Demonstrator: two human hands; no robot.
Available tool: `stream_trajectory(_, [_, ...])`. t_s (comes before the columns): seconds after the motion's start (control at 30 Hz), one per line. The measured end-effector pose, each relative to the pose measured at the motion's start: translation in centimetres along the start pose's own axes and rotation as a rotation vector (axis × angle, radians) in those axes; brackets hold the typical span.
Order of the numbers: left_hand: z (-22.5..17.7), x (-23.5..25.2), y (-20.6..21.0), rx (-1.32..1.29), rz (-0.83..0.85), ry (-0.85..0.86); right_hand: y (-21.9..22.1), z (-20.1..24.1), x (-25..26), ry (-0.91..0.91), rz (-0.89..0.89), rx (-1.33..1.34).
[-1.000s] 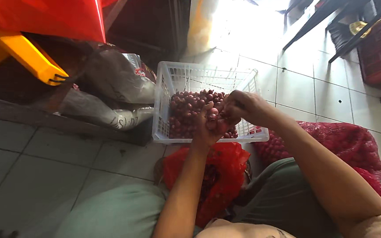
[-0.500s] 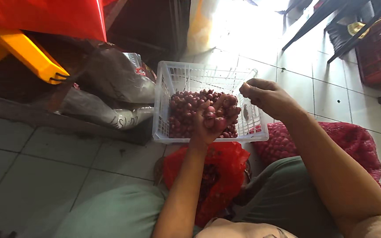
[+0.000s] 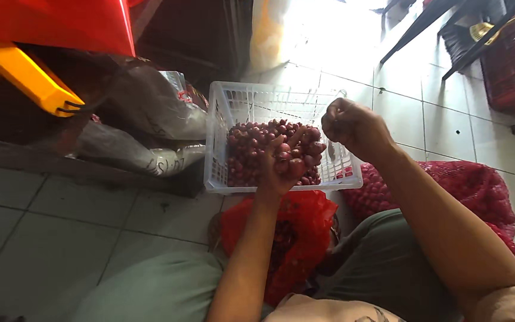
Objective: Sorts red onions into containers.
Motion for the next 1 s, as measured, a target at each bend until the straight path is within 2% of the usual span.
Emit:
stream_trajectory(0.13, [-0.3,0.1,0.0,0.027,0.030,0.007,-0.3,0.3,-0.1,-0.043,0.099,0.155])
stream_trajectory(0.23, [-0.5,0.2,-0.2,0.005,0.078,0.046,-0.3,0.1,-0.5,0.075,-0.020,0.077])
stream_trajectory(0.33, [-0.6,0.5,-1.0,-0.025,0.036,0.099,0.0,-0.4,-0.7,0.104,-0.028,-0.126])
stream_trajectory(0.47, [-0.9,1.0,-0.9,-0.128,-0.020,0.131,0.0,-0.3,-1.0,-0.041,0.028,-0.621])
stream_trajectory(0.53, [-0.8,1.1,-1.0,-0.149,0.022,0.138,0.3,-0.4,-1.0,-0.135,0.060,-0.728])
stream_trajectory(0.67, [-0.8,1.0,-0.7,-0.197,0.075,0.165,1.8,-0.4,-1.3,-0.283,0.241,-0.680])
stream_trajectory(0.73, [-0.8,0.5,-0.3,-0.148,0.108,0.180,2.6,-0.5,-1.4,-0.298,0.305,-0.709])
stream_trajectory(0.87, [-0.7,0.1,0.0,-0.095,0.161,0.127,1.6,-0.2,-1.3,-0.276,0.181,-0.949])
stream_trajectory(0.9, [-0.7,0.1,0.2,-0.088,0.204,0.108,1.2,0.1,-1.2,-0.292,0.156,-0.962])
stream_trajectory(1.0, [-0.6,0.2,0.1,-0.103,0.136,0.103,2.1,0.2,-1.2,-0.353,0.233,-0.852])
Point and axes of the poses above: each hand's wrist, its own x-axis towards the middle knuckle, its own y-axis out of the palm, z = x × y, the point moved 6 cm from there along x, towards the middle knuckle, and after that the axes turned 2 degrees about z, right-handed, at the moved point
